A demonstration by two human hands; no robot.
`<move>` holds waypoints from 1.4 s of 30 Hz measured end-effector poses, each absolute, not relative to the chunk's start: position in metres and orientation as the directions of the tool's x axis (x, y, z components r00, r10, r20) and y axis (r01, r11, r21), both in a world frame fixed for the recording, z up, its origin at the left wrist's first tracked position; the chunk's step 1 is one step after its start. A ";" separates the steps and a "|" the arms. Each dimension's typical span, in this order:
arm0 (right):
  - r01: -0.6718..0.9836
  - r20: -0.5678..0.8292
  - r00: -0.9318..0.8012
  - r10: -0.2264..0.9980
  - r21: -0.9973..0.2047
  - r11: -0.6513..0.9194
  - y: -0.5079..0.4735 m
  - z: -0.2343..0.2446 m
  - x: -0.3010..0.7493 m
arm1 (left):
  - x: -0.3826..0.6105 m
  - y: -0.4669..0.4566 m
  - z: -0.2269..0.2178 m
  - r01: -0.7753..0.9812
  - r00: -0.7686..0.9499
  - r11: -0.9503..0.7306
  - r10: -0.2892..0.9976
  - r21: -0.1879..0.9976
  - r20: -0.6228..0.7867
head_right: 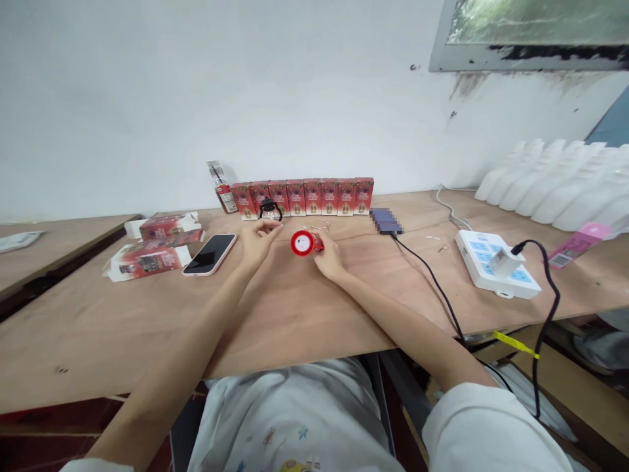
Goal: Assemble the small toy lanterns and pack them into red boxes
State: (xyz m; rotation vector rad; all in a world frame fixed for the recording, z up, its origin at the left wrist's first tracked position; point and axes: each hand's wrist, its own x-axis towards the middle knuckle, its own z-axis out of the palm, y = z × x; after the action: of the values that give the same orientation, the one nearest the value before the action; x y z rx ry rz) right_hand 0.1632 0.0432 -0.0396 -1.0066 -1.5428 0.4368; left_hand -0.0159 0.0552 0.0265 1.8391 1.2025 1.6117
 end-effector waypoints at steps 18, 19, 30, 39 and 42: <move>0.280 0.596 0.052 0.801 -0.779 0.561 0.043 -0.039 0.162 | -0.001 0.036 0.027 0.289 0.274 -0.829 0.551 0.478 0.789; 0.283 0.595 0.055 0.802 -0.780 0.559 0.043 -0.039 0.162 | -0.001 0.036 0.027 0.294 0.279 -0.831 0.548 0.473 0.789; 0.283 0.597 0.042 0.802 -0.776 0.563 0.042 -0.038 0.163 | 0.000 0.033 0.027 0.357 0.306 -0.847 0.505 0.394 0.807; 0.260 0.610 0.038 0.791 -0.771 0.582 0.045 -0.040 0.163 | -0.001 0.031 0.025 0.453 0.341 -0.850 0.444 0.269 0.828; 0.265 0.600 0.049 0.798 -0.778 0.569 0.045 -0.041 0.163 | -0.002 0.032 0.023 0.485 0.340 -0.840 0.437 0.243 0.832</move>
State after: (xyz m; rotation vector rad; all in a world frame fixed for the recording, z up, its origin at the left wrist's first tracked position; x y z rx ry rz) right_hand 0.1633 0.0450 -0.0405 -0.9448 -1.5133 0.5160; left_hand -0.0015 0.0321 0.0235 2.6104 0.8981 1.5964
